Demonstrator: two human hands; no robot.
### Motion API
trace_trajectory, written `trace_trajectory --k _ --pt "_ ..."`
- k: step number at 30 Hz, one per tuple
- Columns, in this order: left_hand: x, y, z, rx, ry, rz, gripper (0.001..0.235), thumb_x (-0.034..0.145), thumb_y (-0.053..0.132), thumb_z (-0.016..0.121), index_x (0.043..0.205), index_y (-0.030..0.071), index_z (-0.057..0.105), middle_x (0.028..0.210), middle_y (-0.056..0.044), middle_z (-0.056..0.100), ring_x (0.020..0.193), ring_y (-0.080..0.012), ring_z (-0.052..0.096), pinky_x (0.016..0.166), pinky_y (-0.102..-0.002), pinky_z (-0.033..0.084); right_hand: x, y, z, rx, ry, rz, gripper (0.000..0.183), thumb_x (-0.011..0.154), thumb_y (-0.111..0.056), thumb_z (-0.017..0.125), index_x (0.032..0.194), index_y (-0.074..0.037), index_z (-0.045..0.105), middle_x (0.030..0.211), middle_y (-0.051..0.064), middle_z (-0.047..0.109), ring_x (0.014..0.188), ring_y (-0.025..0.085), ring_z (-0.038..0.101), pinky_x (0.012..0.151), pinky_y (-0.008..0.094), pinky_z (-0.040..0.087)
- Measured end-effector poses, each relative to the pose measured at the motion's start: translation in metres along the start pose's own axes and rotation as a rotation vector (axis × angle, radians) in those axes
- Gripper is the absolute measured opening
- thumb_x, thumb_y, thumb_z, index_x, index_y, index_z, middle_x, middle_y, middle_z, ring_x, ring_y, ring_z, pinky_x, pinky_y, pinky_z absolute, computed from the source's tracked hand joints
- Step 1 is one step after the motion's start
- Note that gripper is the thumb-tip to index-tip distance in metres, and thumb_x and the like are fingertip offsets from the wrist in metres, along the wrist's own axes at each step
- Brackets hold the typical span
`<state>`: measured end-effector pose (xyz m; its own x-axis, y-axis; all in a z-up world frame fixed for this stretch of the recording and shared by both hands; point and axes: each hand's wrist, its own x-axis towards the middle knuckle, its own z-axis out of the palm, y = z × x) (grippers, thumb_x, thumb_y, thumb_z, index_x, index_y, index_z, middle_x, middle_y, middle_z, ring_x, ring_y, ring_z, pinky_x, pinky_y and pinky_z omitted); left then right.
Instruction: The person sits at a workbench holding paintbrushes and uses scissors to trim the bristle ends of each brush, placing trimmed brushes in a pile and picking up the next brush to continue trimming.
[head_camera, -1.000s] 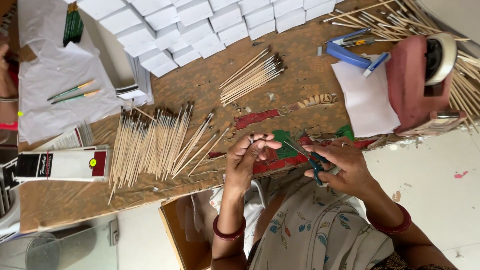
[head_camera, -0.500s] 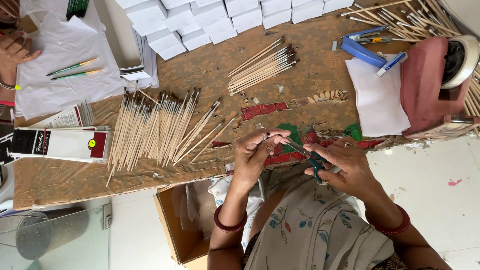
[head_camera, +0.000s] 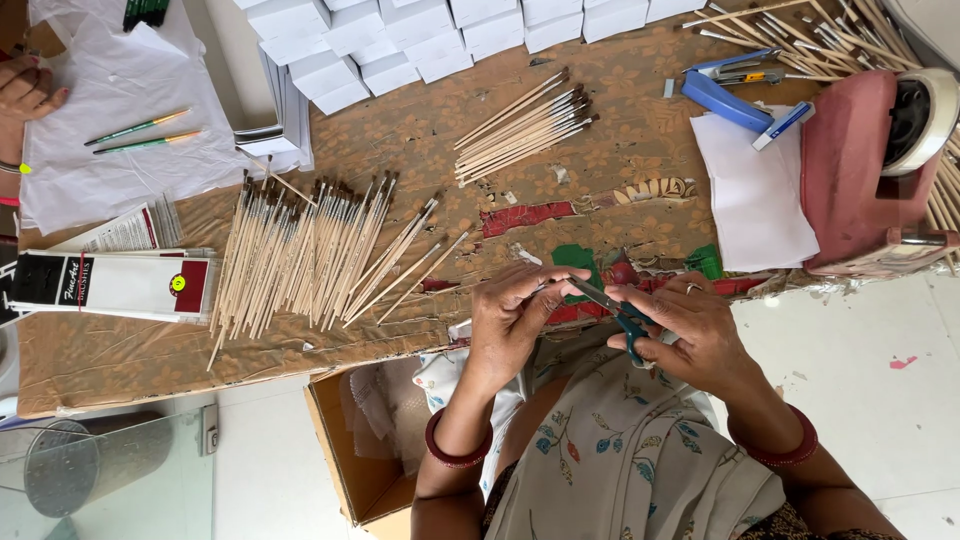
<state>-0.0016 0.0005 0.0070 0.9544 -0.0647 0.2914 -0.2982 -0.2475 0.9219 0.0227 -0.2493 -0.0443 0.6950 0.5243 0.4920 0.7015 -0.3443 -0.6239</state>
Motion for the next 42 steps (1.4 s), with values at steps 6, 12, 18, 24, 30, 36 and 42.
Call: trace_trajectory --k 6,12,18,24,30,36,42 --pt "0.000 0.009 -0.004 0.002 0.000 0.038 0.017 0.100 0.009 0.067 0.115 0.008 0.076 0.093 -0.004 0.077 0.080 -0.0156 0.067 0.077 -0.031 0.053 -0.002 0.003 -0.002 -0.032 -0.017 0.001 0.060 0.079 -0.022 0.081 0.135 -0.011 0.065 0.065 -0.001 0.059 0.064 0.012 0.056 0.077 0.033 0.041" --pt "0.004 -0.086 -0.033 0.803 0.300 -0.030 0.015 0.105 -0.002 0.063 0.104 0.004 0.077 0.102 -0.009 0.079 0.076 -0.0157 0.073 0.058 -0.031 0.054 -0.007 0.003 -0.002 0.038 0.064 0.053 0.059 0.075 -0.022 0.081 0.130 -0.008 0.068 0.063 -0.005 0.056 0.061 0.009 0.056 0.078 0.032 0.042" --pt "0.022 -0.073 -0.061 1.324 0.526 0.260 0.031 0.102 0.012 0.065 0.132 0.007 0.067 0.109 -0.009 0.078 0.089 -0.0179 0.072 0.072 -0.033 0.061 -0.005 0.003 -0.005 0.034 0.079 0.078 0.065 0.070 -0.027 0.085 0.129 -0.008 0.068 0.061 -0.008 0.052 0.061 0.008 0.056 0.078 0.032 0.041" --pt "0.009 -0.007 -0.019 0.438 0.112 0.074 0.044 0.105 0.008 0.059 0.148 0.002 0.055 0.119 -0.021 0.069 0.084 -0.0193 0.068 0.075 -0.036 0.057 -0.004 0.001 0.001 0.029 0.091 0.081 0.064 0.069 -0.023 0.088 0.129 -0.010 0.068 0.060 -0.008 0.054 0.060 0.006 0.056 0.079 0.032 0.041" --pt "-0.008 -0.065 -0.001 -0.474 -0.023 -0.088 0.030 0.109 0.007 0.053 0.137 0.007 0.065 0.123 -0.012 0.073 0.078 -0.0089 0.060 0.070 -0.023 0.053 -0.003 0.001 -0.005 0.017 0.060 0.072 0.066 0.067 -0.017 0.085 0.131 -0.011 0.067 0.060 -0.008 0.056 0.060 0.006 0.056 0.079 0.031 0.040" --pt "-0.003 -0.038 -0.001 -0.618 -0.066 -0.245 0.030 0.108 0.008 0.056 0.136 0.004 0.067 0.108 -0.009 0.075 0.081 -0.0084 0.061 0.075 -0.025 0.054 -0.007 0.006 -0.001 0.003 0.000 0.091 0.068 0.069 -0.017 0.083 0.134 -0.012 0.066 0.059 -0.005 0.055 0.059 0.009 0.053 0.078 0.032 0.038" --pt "-0.005 -0.038 0.000 -0.466 -0.036 -0.165 0.027 0.108 0.017 0.058 0.125 0.003 0.074 0.094 -0.006 0.075 0.069 -0.0073 0.055 0.066 -0.023 0.049 0.000 0.000 -0.003 -0.010 -0.004 0.000 0.067 0.074 -0.020 0.078 0.139 -0.013 0.062 0.066 -0.003 0.057 0.066 0.013 0.053 0.080 0.034 0.038"
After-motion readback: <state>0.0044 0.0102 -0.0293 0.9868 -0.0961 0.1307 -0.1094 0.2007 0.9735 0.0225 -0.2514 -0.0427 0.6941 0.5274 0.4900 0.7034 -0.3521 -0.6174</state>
